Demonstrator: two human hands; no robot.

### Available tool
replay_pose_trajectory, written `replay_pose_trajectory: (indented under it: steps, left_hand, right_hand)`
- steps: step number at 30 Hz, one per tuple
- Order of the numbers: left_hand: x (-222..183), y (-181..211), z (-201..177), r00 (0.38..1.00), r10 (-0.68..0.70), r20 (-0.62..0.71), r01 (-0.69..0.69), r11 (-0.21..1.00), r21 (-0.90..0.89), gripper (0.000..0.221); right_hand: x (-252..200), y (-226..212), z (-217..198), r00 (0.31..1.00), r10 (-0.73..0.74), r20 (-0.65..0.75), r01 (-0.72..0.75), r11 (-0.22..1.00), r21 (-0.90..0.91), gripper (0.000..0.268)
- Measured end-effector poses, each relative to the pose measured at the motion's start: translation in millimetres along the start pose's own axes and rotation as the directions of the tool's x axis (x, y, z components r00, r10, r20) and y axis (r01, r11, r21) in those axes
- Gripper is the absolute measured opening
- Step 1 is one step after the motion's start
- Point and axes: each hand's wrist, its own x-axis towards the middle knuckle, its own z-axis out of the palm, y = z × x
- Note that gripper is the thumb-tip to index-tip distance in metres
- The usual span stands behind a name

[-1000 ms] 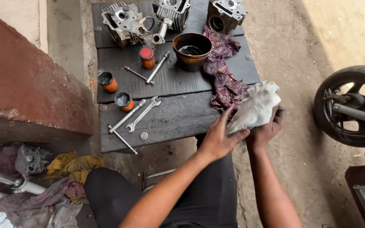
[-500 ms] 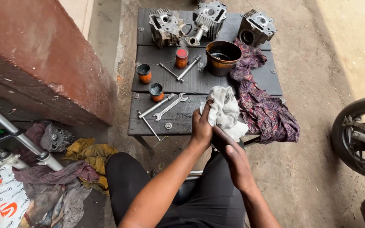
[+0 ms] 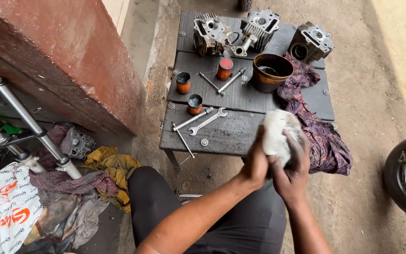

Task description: The recorder cleans and inspects motorcycle engine cylinder head and valve components on a workbench.

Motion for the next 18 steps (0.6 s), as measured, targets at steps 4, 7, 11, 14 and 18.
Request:
replay_pose_trajectory:
  steps: [4,7,11,14,18]
  left_hand:
    - [5,22,14,0.972,0.127,0.198,-0.184,0.934,0.305,0.091]
    - [23,52,8,0.864,0.182,0.469,-0.459,0.665,0.589,0.096]
    - [81,125,-18,0.884,-0.174,0.433,-0.406,0.17,0.898,0.067]
    - [168,166,-95,0.947,-0.061,0.315,-0.32,-0.219,0.922,0.069]
    - [261,238,-141,0.977,0.189,-0.104,0.188,-0.515,0.836,0.13]
  right_hand:
    - [-16,63,-3,0.908,0.261,-0.329,-0.204,0.959,0.198,0.023]
    - [-1,95,-23,0.842,0.406,-0.357,-0.33,0.909,0.255,0.022]
    - [25,147,-41,0.829,0.486,-0.276,-0.492,0.869,0.054,0.027]
    - [11,196,-32,0.815,0.572,-0.095,-0.532,0.67,-0.518,0.045]
    - [13,188,-21,0.713,0.701,0.024,-0.438,0.472,-0.765,0.055]
